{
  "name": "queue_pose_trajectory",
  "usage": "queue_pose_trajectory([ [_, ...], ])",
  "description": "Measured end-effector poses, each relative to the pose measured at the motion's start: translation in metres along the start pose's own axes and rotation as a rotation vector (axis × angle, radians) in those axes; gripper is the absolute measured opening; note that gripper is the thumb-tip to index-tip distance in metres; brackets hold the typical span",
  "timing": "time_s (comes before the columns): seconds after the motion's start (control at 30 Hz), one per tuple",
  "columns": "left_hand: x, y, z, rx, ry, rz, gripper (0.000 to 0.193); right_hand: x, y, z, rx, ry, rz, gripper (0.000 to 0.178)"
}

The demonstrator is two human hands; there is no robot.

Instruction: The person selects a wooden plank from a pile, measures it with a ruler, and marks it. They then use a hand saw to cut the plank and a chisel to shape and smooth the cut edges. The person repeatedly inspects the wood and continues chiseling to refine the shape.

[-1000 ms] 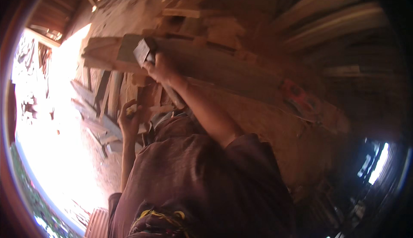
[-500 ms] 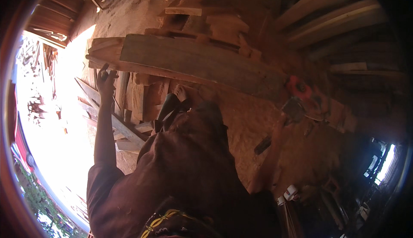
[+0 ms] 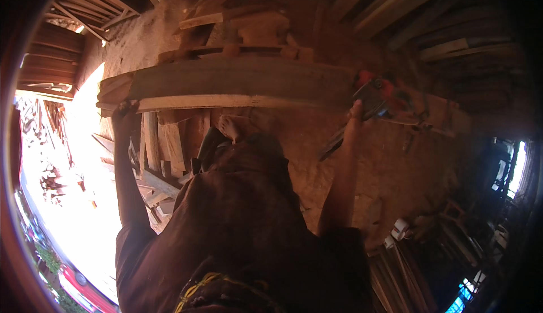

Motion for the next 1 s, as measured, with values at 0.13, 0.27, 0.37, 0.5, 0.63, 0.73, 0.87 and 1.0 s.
queue_pose_trajectory([
  [0.13, 0.019, 0.060, -0.018, -0.060, 0.060, -0.021, 0.059, -0.023, -0.065, 0.011, 0.177, -0.103, 0.027, 0.039],
  [0.27, -0.022, 0.029, -0.031, -0.089, 0.153, -0.127, 0.064, -0.048, -0.060, -0.011, 0.043, -0.079, 0.045, 0.040],
  [0.37, -0.036, 0.041, -0.034, -0.207, 0.117, -0.175, 0.069, -0.044, -0.078, -0.004, -0.007, -0.078, 0.008, 0.037],
  [0.5, -0.051, 0.003, -0.023, -0.213, 0.143, -0.257, 0.070, -0.008, -0.085, 0.017, -0.029, -0.203, -0.251, 0.032],
  [0.63, -0.041, 0.010, -0.031, -0.142, 0.083, -0.062, 0.066, 0.040, -0.086, -0.023, -0.092, -0.400, -0.376, 0.033],
  [0.73, -0.017, 0.044, -0.041, -0.078, 0.175, -0.097, 0.063, 0.086, -0.115, -0.098, -0.011, -0.697, -0.348, 0.032],
  [0.87, -0.009, 0.059, -0.047, 0.046, 0.189, -0.034, 0.060, 0.132, -0.161, -0.212, 0.002, -1.059, 0.001, 0.030],
  [1.0, -0.029, -0.005, -0.045, 0.292, 0.139, -0.008, 0.050, 0.178, -0.181, -0.331, 0.319, -1.225, 0.509, 0.039],
])
Point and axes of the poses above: each hand's wrist, its own x-axis away from the middle knuckle, its own z-axis out of the back of the hand, y = z × x, the point moved 1 cm from there along -x, towards the middle knuckle, and after that the axes turned 10 degrees about x, right-handed, at the moved point
